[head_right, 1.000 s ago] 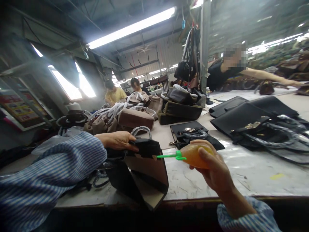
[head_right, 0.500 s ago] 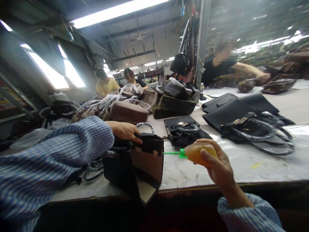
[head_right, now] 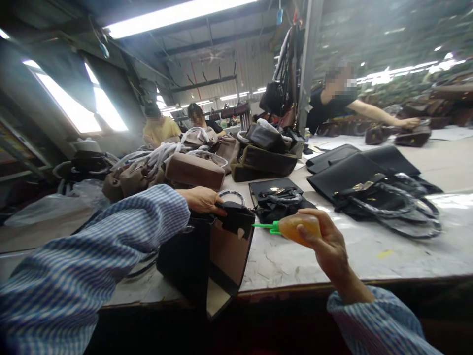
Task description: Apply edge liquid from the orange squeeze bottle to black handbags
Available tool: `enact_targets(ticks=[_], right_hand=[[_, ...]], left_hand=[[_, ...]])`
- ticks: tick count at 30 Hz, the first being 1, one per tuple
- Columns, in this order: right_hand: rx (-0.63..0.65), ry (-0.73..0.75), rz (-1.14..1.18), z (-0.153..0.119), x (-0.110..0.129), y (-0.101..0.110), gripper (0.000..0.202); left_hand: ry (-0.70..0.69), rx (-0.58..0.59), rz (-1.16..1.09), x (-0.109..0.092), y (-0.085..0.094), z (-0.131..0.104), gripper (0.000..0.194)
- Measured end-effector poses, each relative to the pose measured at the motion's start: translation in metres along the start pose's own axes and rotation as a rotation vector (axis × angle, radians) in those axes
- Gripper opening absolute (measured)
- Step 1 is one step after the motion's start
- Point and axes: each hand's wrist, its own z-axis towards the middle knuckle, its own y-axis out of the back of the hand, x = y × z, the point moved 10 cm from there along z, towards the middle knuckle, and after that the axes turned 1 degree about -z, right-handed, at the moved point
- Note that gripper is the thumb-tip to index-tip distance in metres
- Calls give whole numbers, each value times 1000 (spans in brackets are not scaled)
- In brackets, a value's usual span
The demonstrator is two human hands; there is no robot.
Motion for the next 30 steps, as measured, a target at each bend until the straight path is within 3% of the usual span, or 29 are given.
enact_targets(ticks=[5, 13, 21, 27, 30], right_hand=[[-11, -4, -51, -3, 0, 2, 41], [-14, 101, -199, -13, 23, 1, 38], [19, 170, -289, -19, 33, -6, 38], [127, 137, -338, -22, 25, -12, 38], [102, 162, -306, -23, 27, -12, 37]], left_hand=[[14, 23, 4, 1, 0, 1, 59], [18, 37, -4, -1, -3, 3, 58], [-15, 48, -27, -1, -14, 7, 58], [-26, 45, -37, 3, -18, 6, 59], [-15, 37, -33, 3, -18, 5, 61]])
